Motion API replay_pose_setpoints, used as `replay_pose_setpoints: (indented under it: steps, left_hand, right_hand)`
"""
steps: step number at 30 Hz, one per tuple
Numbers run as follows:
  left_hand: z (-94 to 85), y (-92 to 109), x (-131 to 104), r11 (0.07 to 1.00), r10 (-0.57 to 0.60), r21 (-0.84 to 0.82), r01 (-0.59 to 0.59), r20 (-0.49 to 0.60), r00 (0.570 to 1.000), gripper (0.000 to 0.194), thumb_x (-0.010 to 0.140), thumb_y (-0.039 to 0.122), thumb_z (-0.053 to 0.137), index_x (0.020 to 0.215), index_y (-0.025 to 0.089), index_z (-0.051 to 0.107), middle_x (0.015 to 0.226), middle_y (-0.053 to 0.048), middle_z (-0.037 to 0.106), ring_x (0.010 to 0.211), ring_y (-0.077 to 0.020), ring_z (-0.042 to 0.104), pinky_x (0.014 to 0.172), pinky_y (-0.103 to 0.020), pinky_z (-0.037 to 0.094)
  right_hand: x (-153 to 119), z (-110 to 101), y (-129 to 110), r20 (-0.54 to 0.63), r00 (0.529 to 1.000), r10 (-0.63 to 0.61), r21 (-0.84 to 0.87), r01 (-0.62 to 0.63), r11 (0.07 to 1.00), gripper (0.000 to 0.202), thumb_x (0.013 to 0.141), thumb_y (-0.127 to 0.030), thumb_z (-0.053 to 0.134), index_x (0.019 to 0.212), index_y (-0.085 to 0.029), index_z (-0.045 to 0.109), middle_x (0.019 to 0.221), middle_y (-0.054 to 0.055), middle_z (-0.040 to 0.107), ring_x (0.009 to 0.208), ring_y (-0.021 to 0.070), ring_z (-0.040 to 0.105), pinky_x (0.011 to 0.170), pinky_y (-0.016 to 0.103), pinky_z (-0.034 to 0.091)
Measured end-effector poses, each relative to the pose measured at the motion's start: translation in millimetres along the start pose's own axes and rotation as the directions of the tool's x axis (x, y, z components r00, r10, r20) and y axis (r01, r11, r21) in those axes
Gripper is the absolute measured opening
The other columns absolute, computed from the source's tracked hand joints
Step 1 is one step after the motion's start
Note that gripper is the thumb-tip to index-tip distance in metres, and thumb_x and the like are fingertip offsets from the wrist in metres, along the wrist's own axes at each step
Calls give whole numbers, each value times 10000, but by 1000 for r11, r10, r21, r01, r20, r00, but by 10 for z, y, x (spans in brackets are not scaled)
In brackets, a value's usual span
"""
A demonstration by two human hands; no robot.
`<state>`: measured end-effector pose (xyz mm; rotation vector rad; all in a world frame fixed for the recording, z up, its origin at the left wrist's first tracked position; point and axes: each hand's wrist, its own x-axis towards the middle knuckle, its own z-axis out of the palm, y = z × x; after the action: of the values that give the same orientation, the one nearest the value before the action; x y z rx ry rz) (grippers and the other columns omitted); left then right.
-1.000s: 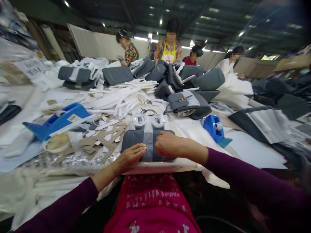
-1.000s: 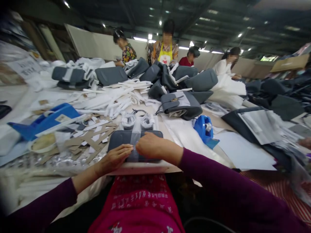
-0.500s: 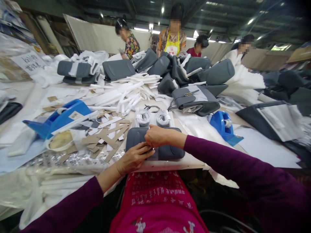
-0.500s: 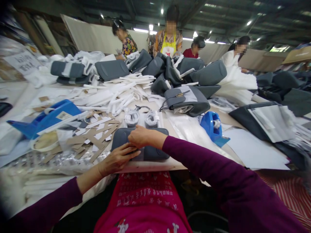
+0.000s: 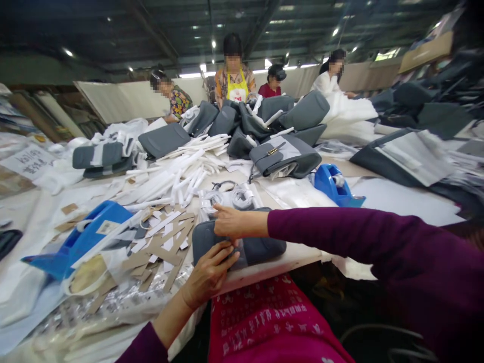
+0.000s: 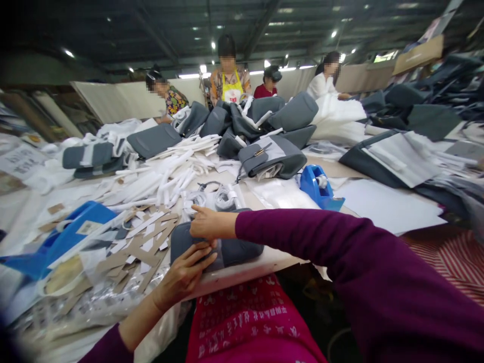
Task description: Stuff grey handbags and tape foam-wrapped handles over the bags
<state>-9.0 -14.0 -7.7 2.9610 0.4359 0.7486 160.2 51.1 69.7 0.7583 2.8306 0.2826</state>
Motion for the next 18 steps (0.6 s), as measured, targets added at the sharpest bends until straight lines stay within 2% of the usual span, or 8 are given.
replay_pose_setpoints:
  steps: [3,5,7,9,11,13,15,18]
  left_hand:
    - [7,-13,-6,1000,-2,-2,2,11,1000,463,854,-7,436,1272,138,571,1240,-131,586,1282,-266,420,1029,-458,487]
    - [15,-15,-16,1000,-7,-6,8,23,1000,474,855,-6,435,1286,147,561,1254,-129,578,1288,-265,413,1035,-463,481]
    - [19,-13,-23,1000,-4,-5,4,25,1000,484,854,-9,431,1297,145,550,1264,-131,571,1297,-266,403,1046,-470,471]
    - [8,-7,-24,1000,-4,-10,4,27,1000,493,852,-10,426,1306,143,542,1260,-132,569,1300,-265,396,1050,-473,465]
    - [-24,4,-21,999,-17,-33,18,33,999,506,844,-9,423,1313,147,533,1249,-132,568,1295,-265,397,1049,-476,464]
    - [-71,26,-18,996,-53,-66,55,39,998,529,826,-13,420,1306,176,540,1240,-123,560,1293,-262,397,1051,-483,457]
    - [-114,55,-19,989,-124,-83,125,13,992,534,812,-19,410,1252,233,580,1269,-102,531,1313,-263,376,1069,-510,427]
    - [-114,82,-18,954,-298,-58,293,-111,948,470,850,20,402,1202,268,590,1389,-89,425,1357,-280,323,1087,-550,385]
  right_hand:
    - [-5,43,299,-1,1000,21,94,-21,995,138,673,-283,756,671,-198,647,770,39,691,909,245,543,975,395,266]
    - [-51,52,464,-69,983,170,191,-154,969,154,652,-256,768,681,-186,634,780,42,678,904,233,538,926,370,291]
    - [-144,48,579,-146,926,349,252,-306,918,154,671,-206,743,780,-168,641,885,69,671,947,241,533,902,370,304]
    - [-289,62,623,-268,802,534,313,-452,835,198,743,-164,657,938,-150,625,1047,115,632,1035,265,513,898,387,324]
    - [-471,134,583,-405,561,722,500,-526,688,274,797,-173,582,1070,-154,583,1148,132,581,1101,268,492,913,396,353]
    - [-662,284,476,-421,298,857,735,-441,515,379,803,-262,587,1169,-169,546,1186,127,562,1124,259,499,955,397,378]
    - [-829,490,344,-302,210,930,846,-392,363,585,774,-392,617,1294,-164,478,1293,149,520,1225,290,455,1028,435,351]
    - [-986,763,171,15,238,971,921,-381,79,792,731,-524,603,1381,-115,405,1402,189,455,1302,323,418,1080,455,317]
